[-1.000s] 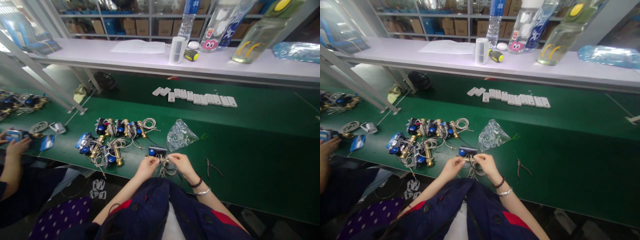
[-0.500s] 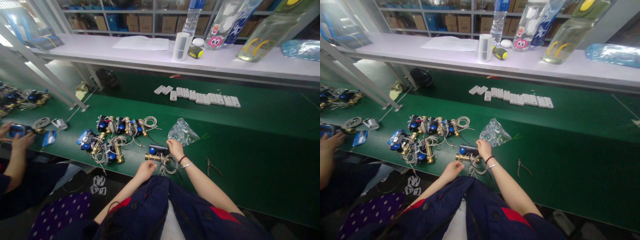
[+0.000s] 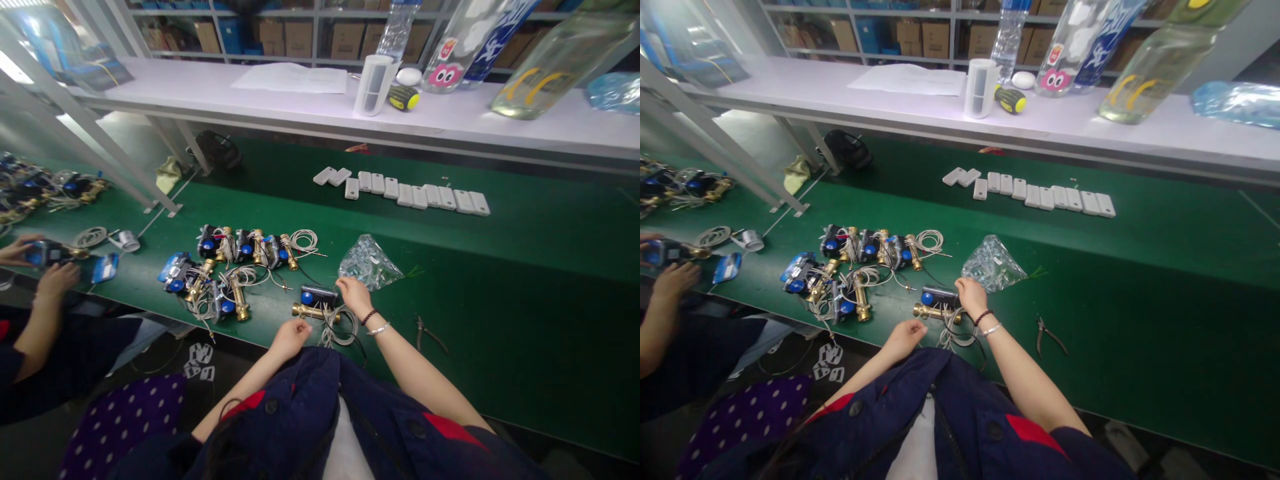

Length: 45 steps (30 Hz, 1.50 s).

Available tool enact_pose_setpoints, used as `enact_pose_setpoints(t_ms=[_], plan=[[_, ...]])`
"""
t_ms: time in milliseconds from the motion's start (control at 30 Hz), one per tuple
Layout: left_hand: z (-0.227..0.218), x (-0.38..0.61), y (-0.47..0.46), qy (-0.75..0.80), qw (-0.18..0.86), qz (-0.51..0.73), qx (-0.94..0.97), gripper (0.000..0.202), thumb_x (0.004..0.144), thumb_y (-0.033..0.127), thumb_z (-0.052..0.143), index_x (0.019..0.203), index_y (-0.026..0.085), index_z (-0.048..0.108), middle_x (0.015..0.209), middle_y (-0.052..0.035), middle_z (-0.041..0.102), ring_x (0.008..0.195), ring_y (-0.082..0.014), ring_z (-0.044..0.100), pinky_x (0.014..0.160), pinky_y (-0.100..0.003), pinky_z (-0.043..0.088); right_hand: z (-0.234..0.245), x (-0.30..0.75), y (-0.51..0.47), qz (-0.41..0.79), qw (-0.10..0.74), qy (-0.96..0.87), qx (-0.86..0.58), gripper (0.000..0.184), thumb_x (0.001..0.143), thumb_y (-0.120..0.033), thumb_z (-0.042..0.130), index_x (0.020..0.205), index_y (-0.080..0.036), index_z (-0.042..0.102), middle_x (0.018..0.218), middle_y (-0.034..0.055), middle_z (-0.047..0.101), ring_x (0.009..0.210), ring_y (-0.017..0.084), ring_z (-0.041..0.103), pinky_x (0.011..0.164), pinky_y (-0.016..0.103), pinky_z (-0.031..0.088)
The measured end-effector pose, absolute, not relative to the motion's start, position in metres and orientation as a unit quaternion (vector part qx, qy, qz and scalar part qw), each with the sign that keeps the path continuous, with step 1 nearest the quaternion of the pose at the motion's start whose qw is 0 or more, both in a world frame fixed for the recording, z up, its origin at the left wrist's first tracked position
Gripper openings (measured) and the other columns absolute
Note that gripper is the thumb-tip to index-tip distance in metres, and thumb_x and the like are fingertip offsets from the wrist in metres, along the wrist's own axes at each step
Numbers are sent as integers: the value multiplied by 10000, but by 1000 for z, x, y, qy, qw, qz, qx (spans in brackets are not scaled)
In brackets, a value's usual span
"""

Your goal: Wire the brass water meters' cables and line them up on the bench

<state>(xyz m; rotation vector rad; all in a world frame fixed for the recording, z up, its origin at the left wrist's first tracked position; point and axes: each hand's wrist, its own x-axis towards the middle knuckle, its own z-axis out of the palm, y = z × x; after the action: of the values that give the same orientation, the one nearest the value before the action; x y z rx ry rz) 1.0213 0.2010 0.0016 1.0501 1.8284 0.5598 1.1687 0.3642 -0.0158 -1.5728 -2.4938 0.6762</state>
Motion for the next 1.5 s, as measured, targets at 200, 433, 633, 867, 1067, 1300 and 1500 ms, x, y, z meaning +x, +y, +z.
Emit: enact_pose_setpoints(t_ms=[200, 433, 633, 867, 1067, 1300, 1500], plan=[[2, 1023, 214, 747, 445, 209, 448, 177, 781, 247, 502, 708, 130, 614, 602, 8, 552, 569, -121, 469, 563, -227, 328, -15, 1161, 365, 220, 47, -826, -517, 229, 902, -219, 459, 874, -206, 686, 921, 49, 678, 846, 168, 597, 684, 222, 384], [4, 1025, 235, 742, 414, 212, 484, 148, 788, 224, 517, 748, 136, 630, 660, -4, 577, 642, -129, 503, 613, -229, 333, -9, 1160, 373, 212, 49, -822, -525, 240, 910, -233, 445, 907, -193, 681, 930, 62, 670, 853, 173, 592, 686, 229, 378], [0, 1028, 228, 740, 421, 205, 483, 147, 788, 208, 516, 729, 125, 622, 631, 7, 546, 613, -118, 477, 597, -224, 325, -11, 1163, 367, 219, 43, -824, -520, 240, 912, -237, 451, 890, -201, 687, 928, 53, 673, 853, 171, 593, 697, 228, 381], [-4, 1024, 218, 745, 432, 198, 469, 155, 793, 212, 516, 729, 119, 623, 602, 17, 520, 581, -108, 447, 578, -217, 315, -12, 1162, 367, 216, 44, -819, -529, 256, 925, -241, 423, 942, -201, 675, 951, 56, 666, 872, 170, 593, 704, 226, 383], [-5, 1024, 217, 745, 434, 202, 464, 169, 793, 223, 509, 728, 124, 628, 592, 16, 522, 571, -110, 442, 570, -218, 317, -10, 1162, 366, 210, 36, -822, -529, 245, 915, -247, 443, 907, -204, 684, 925, 60, 668, 847, 179, 596, 669, 231, 378], [-6, 1024, 217, 748, 433, 200, 462, 159, 786, 224, 518, 728, 124, 626, 615, 12, 540, 583, -112, 451, 576, -221, 324, -5, 1163, 366, 212, 29, -826, -521, 238, 907, -231, 452, 878, -199, 686, 927, 59, 670, 852, 180, 596, 671, 231, 377], [-4, 1025, 218, 749, 427, 193, 469, 159, 793, 218, 515, 744, 126, 633, 616, 12, 548, 581, -110, 456, 571, -217, 323, -2, 1164, 365, 213, 24, -827, -520, 248, 908, -232, 446, 867, -198, 689, 928, 61, 676, 856, 184, 599, 667, 234, 377]])
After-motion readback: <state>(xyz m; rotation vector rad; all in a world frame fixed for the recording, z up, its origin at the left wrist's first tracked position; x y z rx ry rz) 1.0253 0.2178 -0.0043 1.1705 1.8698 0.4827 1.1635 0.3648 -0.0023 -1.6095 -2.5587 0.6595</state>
